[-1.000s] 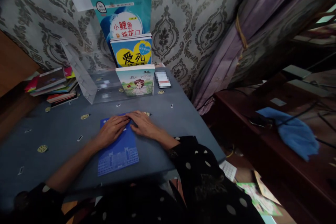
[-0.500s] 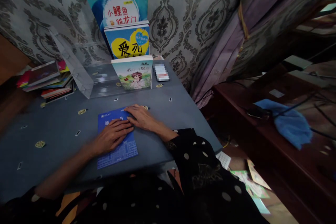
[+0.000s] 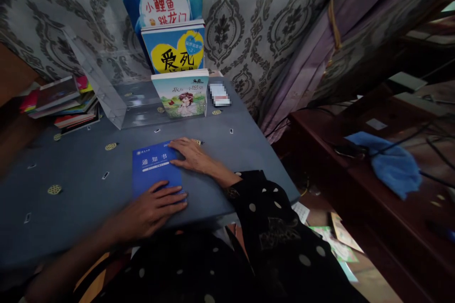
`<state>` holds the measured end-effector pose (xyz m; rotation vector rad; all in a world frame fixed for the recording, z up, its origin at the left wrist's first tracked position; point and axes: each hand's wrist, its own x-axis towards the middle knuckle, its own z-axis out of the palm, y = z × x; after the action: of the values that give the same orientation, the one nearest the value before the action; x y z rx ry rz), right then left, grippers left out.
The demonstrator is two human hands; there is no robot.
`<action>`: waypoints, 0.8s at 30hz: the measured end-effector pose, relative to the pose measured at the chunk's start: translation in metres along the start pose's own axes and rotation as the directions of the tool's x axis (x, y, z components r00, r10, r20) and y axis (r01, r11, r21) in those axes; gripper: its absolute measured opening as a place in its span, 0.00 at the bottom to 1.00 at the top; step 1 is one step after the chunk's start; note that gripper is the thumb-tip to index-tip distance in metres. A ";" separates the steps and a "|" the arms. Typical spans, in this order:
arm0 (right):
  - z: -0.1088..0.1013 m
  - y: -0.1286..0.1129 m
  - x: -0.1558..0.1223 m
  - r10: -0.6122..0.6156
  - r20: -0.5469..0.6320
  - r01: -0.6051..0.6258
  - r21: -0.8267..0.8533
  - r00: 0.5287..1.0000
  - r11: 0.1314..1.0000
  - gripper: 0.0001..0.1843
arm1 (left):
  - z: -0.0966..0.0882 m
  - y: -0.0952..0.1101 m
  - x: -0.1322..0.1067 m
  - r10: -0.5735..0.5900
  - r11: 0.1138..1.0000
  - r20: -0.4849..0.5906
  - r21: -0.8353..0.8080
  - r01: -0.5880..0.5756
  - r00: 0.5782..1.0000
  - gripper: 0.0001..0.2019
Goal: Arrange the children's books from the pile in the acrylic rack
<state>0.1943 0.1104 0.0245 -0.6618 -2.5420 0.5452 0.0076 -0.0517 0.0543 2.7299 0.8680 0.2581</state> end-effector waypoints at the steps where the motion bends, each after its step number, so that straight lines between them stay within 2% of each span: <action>1: 0.000 0.000 0.000 0.002 0.002 -0.002 -0.002 1.000 1.000 0.29 | 0.001 0.002 -0.002 0.000 1.000 -0.002 0.008 0.001 1.000 0.25; 8: -0.001 0.001 0.000 -0.011 0.012 0.011 0.020 1.000 1.000 0.28 | 0.002 0.014 -0.022 -0.013 0.999 -0.072 0.031 0.015 0.997 0.27; 14: -0.004 -0.002 0.000 -0.004 0.023 0.004 0.027 1.000 1.000 0.27 | -0.002 0.019 -0.053 -0.049 0.996 -0.143 0.068 0.059 0.989 0.28; 20: -0.002 -0.001 0.001 -0.002 0.015 0.001 0.012 1.000 1.000 0.26 | -0.007 0.020 -0.088 -0.124 0.983 -0.305 0.093 0.159 0.944 0.27; 24: -0.001 0.000 0.002 -0.006 0.007 0.006 0.019 1.000 1.000 0.25 | -0.009 0.013 -0.093 -0.164 0.972 -0.372 0.095 0.213 0.914 0.23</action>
<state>0.1932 0.1111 0.0259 -0.6464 -2.5409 0.5700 -0.0625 -0.1150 0.0588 2.7356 1.2815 0.7041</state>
